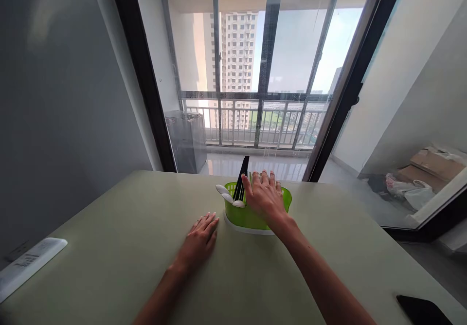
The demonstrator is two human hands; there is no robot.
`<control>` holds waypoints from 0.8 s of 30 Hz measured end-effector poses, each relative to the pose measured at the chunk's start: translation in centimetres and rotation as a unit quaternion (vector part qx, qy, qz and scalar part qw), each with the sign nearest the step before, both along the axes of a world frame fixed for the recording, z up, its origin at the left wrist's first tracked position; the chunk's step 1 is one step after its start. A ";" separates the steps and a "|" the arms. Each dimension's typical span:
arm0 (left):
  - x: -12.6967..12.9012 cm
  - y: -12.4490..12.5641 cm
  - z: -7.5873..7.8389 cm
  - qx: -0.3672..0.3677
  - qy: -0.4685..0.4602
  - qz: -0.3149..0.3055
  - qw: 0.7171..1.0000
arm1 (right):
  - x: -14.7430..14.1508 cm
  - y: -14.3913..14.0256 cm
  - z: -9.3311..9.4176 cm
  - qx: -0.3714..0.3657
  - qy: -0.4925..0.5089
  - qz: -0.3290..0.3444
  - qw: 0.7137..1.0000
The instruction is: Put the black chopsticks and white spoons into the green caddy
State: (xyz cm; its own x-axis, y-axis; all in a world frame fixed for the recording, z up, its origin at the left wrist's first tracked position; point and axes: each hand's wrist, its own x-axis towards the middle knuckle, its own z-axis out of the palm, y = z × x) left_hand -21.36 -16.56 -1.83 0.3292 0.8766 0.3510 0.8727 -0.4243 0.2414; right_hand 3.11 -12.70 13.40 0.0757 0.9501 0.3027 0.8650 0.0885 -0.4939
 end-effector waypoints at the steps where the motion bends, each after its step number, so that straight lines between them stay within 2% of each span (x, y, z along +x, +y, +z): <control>1: 0.1 0.0 0.0 -0.001 0.002 -0.001 1.000 | -0.3 -0.8 0.0 0.034 0.000 0.002 0.999; 3: 0.2 -0.2 0.1 0.000 0.005 0.000 1.000 | -1.1 -2.8 -0.4 0.140 -0.003 0.023 0.990; 6: 0.5 -0.4 0.2 0.000 0.012 0.005 1.000 | -2.8 -6.4 -2.0 0.293 0.017 0.150 0.944; 9: 0.7 -0.5 -0.2 -0.006 0.019 0.002 1.000 | -4.4 -9.0 -4.9 0.320 0.032 0.317 0.892; 11: 0.7 -0.6 -0.7 -0.014 0.025 -0.010 1.000 | -5.2 -9.5 -7.1 0.287 0.042 0.397 0.871; 12: 0.7 -0.7 -1.0 -0.018 0.028 -0.013 0.999 | -5.5 -9.4 -8.2 0.275 0.055 0.416 0.865; 16: 1.0 -1.0 -1.0 -0.005 -0.001 0.033 0.999 | -6.2 -7.9 -11.6 0.217 0.155 0.370 0.890; 21: 1.6 -1.4 1.2 0.039 -0.118 0.106 0.987 | -6.0 -6.9 -12.9 0.064 0.239 0.328 0.912; 24: 1.7 -1.1 2.7 0.055 -0.199 0.117 0.971 | -5.9 -6.7 -12.8 -0.046 0.269 0.331 0.903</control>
